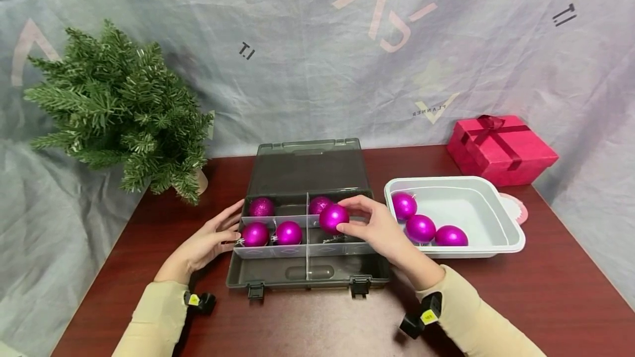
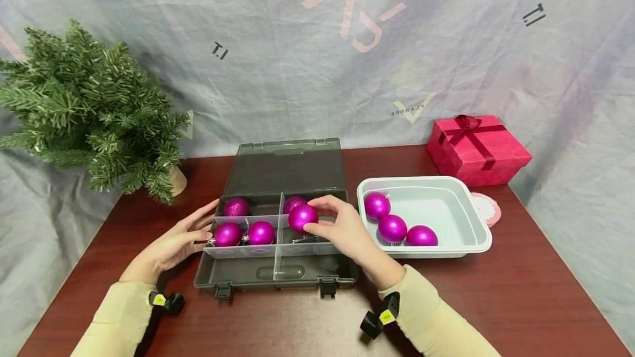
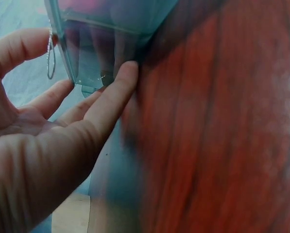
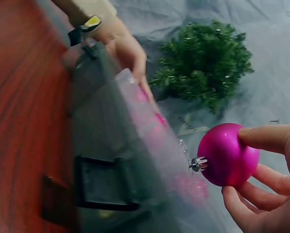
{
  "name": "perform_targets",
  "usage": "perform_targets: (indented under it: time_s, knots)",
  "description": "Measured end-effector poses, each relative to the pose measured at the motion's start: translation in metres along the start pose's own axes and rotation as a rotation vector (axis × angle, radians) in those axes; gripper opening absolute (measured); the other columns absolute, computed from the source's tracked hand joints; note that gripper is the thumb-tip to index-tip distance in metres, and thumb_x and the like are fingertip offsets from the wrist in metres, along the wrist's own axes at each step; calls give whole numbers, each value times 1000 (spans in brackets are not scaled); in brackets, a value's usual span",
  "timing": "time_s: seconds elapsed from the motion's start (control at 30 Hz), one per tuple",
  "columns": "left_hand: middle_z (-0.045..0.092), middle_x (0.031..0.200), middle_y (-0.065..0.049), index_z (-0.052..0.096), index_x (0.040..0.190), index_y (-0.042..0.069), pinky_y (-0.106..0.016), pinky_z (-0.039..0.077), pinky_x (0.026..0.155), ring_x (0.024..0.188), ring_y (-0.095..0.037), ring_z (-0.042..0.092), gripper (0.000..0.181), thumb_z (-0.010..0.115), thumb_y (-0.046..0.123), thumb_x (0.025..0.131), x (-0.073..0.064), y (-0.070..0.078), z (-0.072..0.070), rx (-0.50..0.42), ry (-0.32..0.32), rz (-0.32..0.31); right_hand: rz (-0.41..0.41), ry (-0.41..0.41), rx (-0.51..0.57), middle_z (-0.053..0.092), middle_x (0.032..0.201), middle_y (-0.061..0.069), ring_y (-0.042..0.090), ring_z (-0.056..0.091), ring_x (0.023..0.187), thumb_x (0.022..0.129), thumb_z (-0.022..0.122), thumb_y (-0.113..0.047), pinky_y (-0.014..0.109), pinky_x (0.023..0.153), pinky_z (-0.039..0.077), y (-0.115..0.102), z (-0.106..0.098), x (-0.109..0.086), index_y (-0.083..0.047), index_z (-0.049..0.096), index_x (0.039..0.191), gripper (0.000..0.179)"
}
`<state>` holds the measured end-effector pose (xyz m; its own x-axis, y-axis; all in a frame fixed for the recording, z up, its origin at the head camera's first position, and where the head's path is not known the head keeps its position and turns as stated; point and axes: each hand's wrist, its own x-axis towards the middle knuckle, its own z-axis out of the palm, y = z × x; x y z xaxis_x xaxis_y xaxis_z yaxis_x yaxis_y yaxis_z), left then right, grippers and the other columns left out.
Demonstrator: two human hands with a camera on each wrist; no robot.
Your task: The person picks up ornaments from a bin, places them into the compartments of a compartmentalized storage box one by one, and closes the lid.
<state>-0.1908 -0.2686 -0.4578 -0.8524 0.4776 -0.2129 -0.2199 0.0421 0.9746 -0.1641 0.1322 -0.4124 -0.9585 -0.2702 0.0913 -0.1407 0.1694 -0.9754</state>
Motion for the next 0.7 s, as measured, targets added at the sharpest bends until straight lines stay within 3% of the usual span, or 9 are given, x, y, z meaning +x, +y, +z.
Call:
perform_targets:
  time_s: [0.27, 0.47, 0.7]
  knots:
    - [6, 167, -24, 8, 166, 17, -42, 43, 103, 152, -42, 7, 85, 57, 0, 99, 1, 0, 0, -4, -1, 2, -25, 11, -82, 68, 119, 17, 34, 70, 105, 80, 85, 0, 42, 91, 55, 9, 13, 1, 1, 68, 118, 41]
    - [5, 167, -25, 8, 166, 16, -45, 42, 105, 152, -42, 6, 85, 57, 0, 98, 1, 0, 0, -4, 2, 3, -71, 32, -177, 69, 119, 13, 30, 71, 103, 78, 87, -1, 38, 87, 56, 13, 17, 1, -2, 70, 117, 42]
    - [5, 167, -25, 7, 166, 16, -48, 40, 106, 152, -42, 6, 86, 57, 0, 98, 0, -1, 0, -7, 4, 0, -78, 30, -163, 70, 117, 20, 36, 67, 111, 80, 86, -1, 41, 91, 55, 14, 18, -1, 3, 68, 121, 45]
